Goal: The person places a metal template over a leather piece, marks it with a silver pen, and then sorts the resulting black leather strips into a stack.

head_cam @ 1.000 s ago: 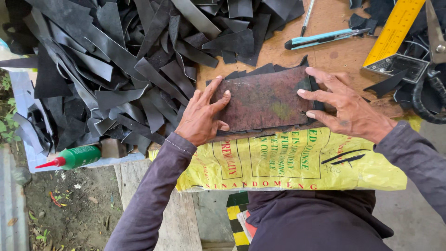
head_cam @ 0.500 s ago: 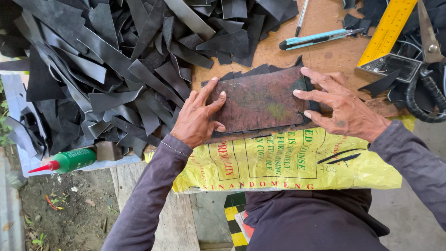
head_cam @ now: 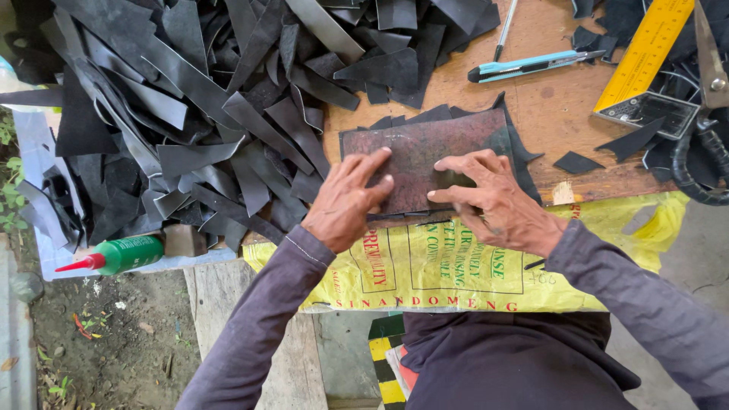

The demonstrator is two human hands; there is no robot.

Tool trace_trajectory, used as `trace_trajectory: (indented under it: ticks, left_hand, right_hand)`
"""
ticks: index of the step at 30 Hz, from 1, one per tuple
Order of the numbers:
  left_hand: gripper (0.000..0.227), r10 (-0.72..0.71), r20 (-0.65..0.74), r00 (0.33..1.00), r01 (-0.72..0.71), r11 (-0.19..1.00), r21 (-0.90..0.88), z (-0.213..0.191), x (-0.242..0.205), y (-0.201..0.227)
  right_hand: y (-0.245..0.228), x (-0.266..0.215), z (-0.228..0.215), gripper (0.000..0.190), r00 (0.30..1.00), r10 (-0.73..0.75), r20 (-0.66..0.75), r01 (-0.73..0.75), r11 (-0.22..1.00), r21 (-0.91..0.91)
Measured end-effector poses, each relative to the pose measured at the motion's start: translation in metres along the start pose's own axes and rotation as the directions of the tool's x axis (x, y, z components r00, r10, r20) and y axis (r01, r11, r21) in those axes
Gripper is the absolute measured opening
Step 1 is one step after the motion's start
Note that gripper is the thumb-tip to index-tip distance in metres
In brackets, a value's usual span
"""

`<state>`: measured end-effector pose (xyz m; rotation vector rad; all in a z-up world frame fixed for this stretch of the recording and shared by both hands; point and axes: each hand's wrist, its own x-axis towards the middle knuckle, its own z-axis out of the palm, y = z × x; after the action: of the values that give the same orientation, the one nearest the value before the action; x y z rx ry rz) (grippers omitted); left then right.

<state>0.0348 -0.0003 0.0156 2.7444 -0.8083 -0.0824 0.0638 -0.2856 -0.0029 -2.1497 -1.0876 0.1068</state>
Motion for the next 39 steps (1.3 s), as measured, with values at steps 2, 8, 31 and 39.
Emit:
trace_trajectory:
  ticks: [2,8,31,39]
  left_hand:
    - [0.029,0.007,-0.033,0.999,-0.009,0.998,-0.069,0.005,-0.002,0.009]
    - [0.028,0.064,-0.069,0.996,-0.073,0.988,-0.133,0.009,-0.001,0.034]
    - [0.027,0.323,-0.013,0.946,-0.316,0.933,0.173,0.026,0.002,0.036]
    - [0.032,0.279,-0.014,0.96,-0.274,0.951,0.146,0.03,-0.004,0.039]
  right_hand:
    - [-0.003,0.005,0.003,0.021,0.999,0.025,-0.038,-0.026,0.999,-0.021]
    - [-0.005,0.01,0.006,0.012,0.996,0.062,-0.06,-0.064,0.998,-0.027]
    - [-0.004,0.012,0.005,0.015,0.995,0.059,-0.076,-0.058,0.998,0.013]
    - [-0.003,0.012,0.006,0.017,0.996,0.055,-0.075,-0.054,0.998,0.015]
